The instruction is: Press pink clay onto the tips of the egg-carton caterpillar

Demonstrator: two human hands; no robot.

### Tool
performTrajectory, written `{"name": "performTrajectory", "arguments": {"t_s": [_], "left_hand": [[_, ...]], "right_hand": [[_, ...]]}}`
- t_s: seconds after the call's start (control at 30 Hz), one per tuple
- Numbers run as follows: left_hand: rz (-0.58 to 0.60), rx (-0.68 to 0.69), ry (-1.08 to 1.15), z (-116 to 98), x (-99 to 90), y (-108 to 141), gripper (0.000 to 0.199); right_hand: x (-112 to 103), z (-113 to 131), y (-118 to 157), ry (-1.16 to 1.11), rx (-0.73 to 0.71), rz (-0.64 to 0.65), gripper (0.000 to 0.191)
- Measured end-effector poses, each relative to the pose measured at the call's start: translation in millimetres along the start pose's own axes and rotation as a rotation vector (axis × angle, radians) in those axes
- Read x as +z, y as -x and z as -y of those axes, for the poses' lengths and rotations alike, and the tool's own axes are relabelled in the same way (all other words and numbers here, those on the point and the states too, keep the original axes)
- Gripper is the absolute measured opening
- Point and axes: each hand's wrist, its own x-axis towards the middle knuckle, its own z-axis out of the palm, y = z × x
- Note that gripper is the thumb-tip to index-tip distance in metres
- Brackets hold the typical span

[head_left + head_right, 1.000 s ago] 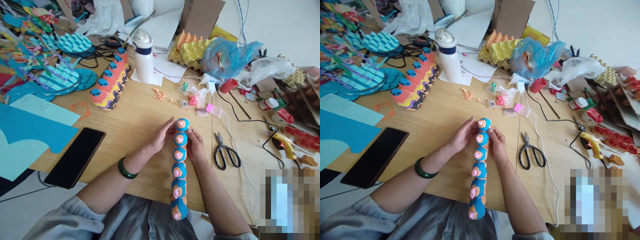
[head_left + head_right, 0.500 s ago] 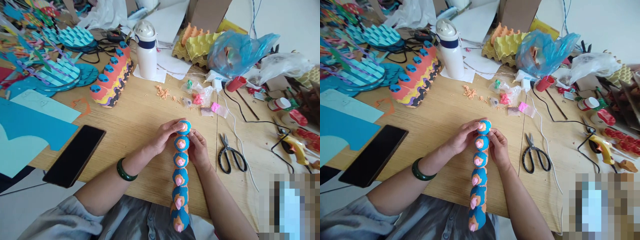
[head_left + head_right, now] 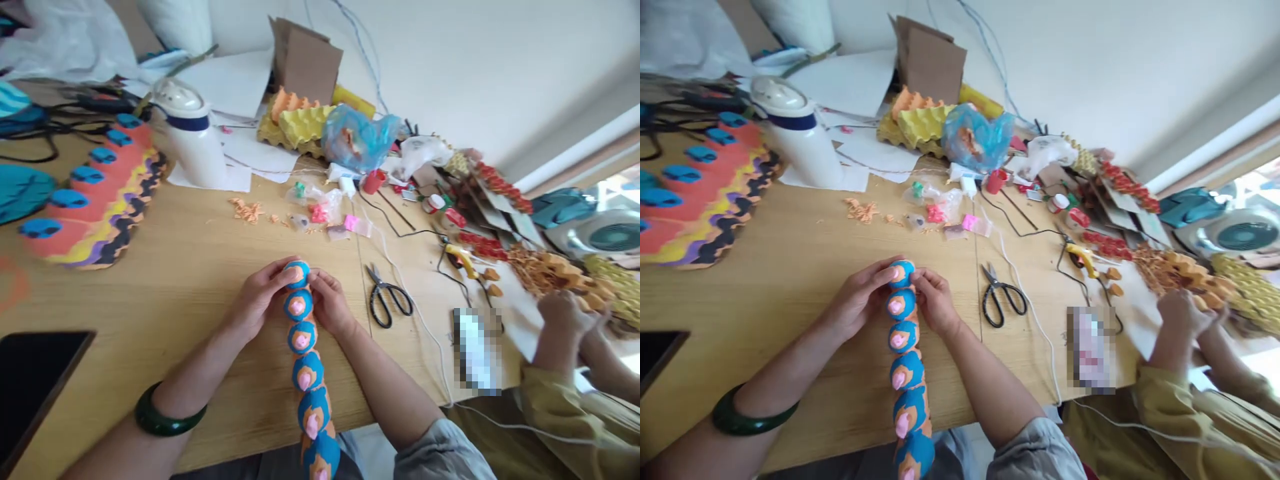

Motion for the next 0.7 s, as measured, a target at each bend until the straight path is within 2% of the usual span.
{"name": "performTrajectory", "arguments": {"t_s": [0.2, 0.37, 0.5, 0.6, 0.7], "left_hand": [[0.017, -0.023, -0.05, 0, 0.8, 1, 0.051], [0.047, 0.049, -0.002, 7, -2.0, -2, 0.058], [0.05, 0.088, 0.028, 10, -3.1, -7, 0.056], [0.062, 0.051, 0.106, 9, -3.7, -10, 0.057], [0.075, 0.049, 0.092, 7, -3.8, -10, 0.055]], "right_hand": [[-5, 0, -3, -0.045, 0.027, 0.03, 0.038], [-5, 1, -3, -0.038, 0.017, 0.043, 0.04], [-2, 5, -1, -0.007, -0.006, 0.04, 0.034], [0, 7, -3, 0.023, -0.021, 0.035, 0.031], [1, 9, -3, 0.078, -0.03, 0.046, 0.029]]}}
